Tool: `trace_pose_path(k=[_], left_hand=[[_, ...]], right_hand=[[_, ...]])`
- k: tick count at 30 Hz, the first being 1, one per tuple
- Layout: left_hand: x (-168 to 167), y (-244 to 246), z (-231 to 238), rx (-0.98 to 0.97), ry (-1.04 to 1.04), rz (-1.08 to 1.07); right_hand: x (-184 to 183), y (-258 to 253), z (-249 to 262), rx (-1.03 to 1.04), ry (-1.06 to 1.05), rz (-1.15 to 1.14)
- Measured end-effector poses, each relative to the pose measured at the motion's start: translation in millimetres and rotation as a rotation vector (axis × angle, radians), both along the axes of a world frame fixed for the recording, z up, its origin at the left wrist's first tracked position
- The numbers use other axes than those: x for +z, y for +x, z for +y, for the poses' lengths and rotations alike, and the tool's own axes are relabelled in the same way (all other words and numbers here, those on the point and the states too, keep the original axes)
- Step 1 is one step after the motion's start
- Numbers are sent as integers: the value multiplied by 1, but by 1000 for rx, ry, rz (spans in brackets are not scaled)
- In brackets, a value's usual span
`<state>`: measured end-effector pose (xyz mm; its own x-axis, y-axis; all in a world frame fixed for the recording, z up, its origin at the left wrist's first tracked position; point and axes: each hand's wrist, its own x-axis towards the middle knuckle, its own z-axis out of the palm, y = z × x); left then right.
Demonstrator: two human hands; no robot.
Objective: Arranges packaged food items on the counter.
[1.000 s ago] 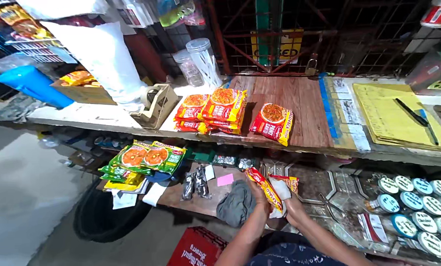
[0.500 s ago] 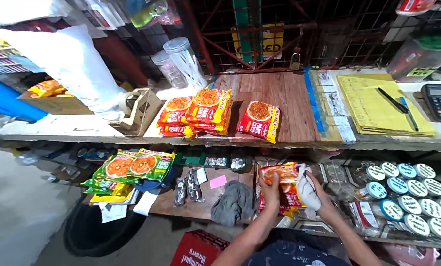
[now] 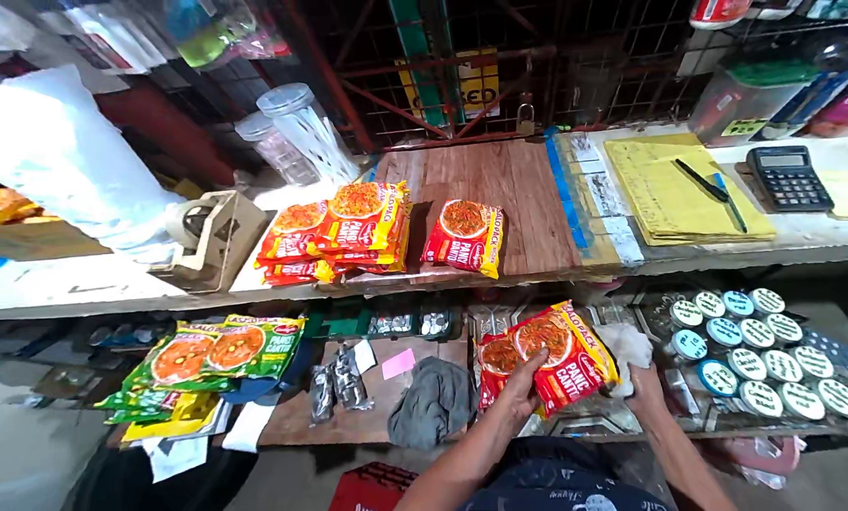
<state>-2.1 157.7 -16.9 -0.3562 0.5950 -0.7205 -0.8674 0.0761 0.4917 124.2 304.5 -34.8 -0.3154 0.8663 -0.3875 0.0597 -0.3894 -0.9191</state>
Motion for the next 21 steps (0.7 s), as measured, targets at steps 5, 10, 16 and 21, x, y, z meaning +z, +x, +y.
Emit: trace_pose_path(k=[5, 10, 16, 21], left_hand=[[-5, 5, 17, 227, -49, 107], [-5, 30, 18, 188, 118, 192], [-13, 31, 20, 69, -29, 87], [-25, 25, 19, -357, -105, 79]], right_hand=[[26, 21, -25, 4, 249, -171], [-2, 4, -59, 460, 1008, -181], [-16, 4, -2, 425, 439, -286], [-31, 44, 29, 569, -45, -75]])
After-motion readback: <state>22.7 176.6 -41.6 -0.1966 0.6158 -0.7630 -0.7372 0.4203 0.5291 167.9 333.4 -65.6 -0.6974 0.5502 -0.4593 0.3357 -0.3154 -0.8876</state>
